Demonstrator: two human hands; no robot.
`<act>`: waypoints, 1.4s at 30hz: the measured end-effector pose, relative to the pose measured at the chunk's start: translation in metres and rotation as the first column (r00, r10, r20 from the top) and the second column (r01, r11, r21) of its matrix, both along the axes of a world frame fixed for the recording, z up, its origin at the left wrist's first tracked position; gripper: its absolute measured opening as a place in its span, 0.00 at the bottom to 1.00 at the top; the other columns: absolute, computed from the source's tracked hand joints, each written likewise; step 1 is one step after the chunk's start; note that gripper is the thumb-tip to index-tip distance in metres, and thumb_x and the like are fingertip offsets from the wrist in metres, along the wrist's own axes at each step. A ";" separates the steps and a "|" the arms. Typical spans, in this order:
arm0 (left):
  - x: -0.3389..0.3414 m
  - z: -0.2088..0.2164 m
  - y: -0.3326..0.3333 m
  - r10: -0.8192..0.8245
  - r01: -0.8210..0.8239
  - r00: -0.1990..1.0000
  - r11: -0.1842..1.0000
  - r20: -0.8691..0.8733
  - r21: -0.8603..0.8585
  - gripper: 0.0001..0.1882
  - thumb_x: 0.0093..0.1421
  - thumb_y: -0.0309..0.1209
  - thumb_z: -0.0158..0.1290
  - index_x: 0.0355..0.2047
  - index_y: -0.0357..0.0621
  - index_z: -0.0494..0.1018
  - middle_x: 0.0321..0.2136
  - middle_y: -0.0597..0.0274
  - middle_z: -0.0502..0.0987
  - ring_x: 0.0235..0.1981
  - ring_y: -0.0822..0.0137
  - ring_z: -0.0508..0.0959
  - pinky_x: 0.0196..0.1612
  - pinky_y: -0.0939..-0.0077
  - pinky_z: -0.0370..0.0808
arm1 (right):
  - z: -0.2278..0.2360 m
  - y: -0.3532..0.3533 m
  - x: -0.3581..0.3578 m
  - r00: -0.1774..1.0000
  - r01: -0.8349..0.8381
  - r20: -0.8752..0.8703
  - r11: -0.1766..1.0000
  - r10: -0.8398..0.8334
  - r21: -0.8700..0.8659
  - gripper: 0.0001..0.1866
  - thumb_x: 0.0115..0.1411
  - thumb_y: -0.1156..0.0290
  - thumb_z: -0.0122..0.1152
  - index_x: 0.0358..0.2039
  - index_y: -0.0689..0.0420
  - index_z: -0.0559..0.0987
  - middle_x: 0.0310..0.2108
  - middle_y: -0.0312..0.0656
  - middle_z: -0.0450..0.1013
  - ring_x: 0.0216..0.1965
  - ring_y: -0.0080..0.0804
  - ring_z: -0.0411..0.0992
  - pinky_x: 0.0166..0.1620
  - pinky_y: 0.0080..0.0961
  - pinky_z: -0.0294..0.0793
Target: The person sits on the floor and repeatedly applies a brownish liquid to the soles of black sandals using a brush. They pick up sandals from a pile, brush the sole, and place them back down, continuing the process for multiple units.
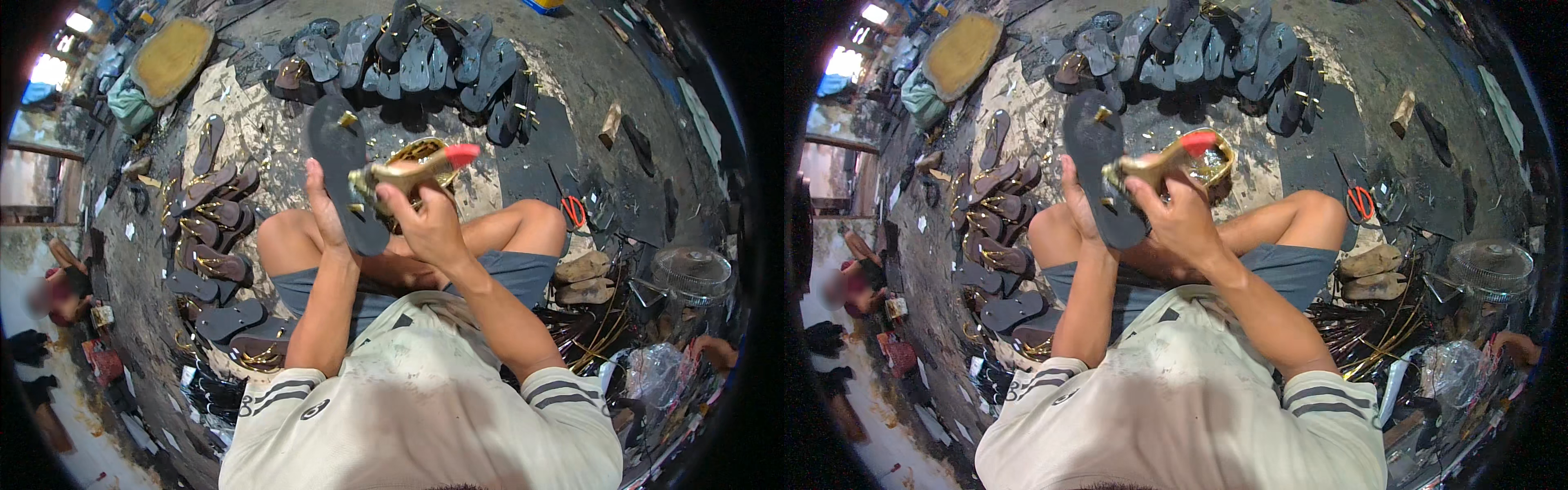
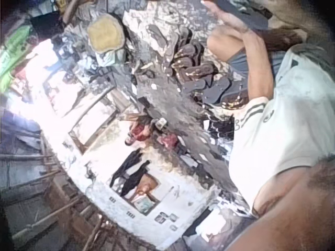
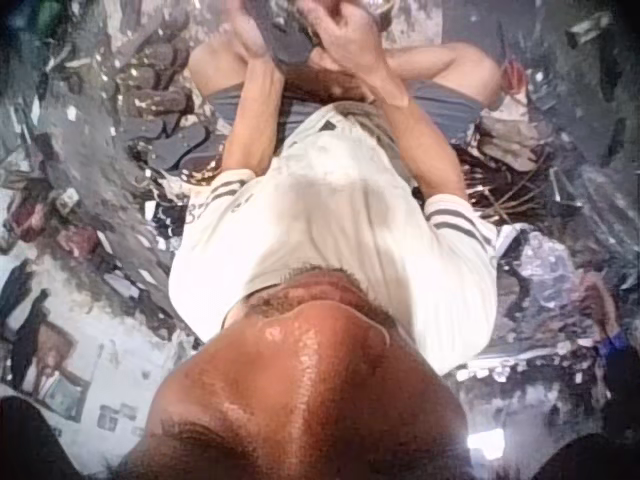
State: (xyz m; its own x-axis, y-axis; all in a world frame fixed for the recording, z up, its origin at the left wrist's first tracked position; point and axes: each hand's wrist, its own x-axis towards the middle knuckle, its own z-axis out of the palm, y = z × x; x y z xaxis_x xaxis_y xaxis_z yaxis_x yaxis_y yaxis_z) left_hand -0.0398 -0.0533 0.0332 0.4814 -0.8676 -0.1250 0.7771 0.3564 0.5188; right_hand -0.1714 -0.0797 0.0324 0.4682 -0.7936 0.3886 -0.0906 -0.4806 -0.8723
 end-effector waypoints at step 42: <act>0.085 -0.080 -0.115 -0.193 0.180 0.975 0.977 0.106 0.116 0.36 0.66 0.62 0.38 0.59 0.44 0.68 0.47 0.48 0.77 0.43 0.52 0.79 0.48 0.54 0.78 | 0.044 -0.042 -0.062 0.895 0.081 0.380 0.924 -0.233 0.375 0.15 0.64 0.73 0.61 0.50 0.63 0.72 0.44 0.37 0.73 0.46 0.21 0.69 0.50 0.22 0.70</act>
State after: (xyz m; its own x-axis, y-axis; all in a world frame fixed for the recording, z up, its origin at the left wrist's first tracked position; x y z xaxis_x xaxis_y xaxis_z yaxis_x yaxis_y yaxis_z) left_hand 0.0450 -0.1680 -0.0466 0.3289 -0.9284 -0.1731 0.7568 0.1494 0.6363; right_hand -0.2338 -0.1215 0.0763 0.1846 -0.9603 0.2091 0.2625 -0.1568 -0.9521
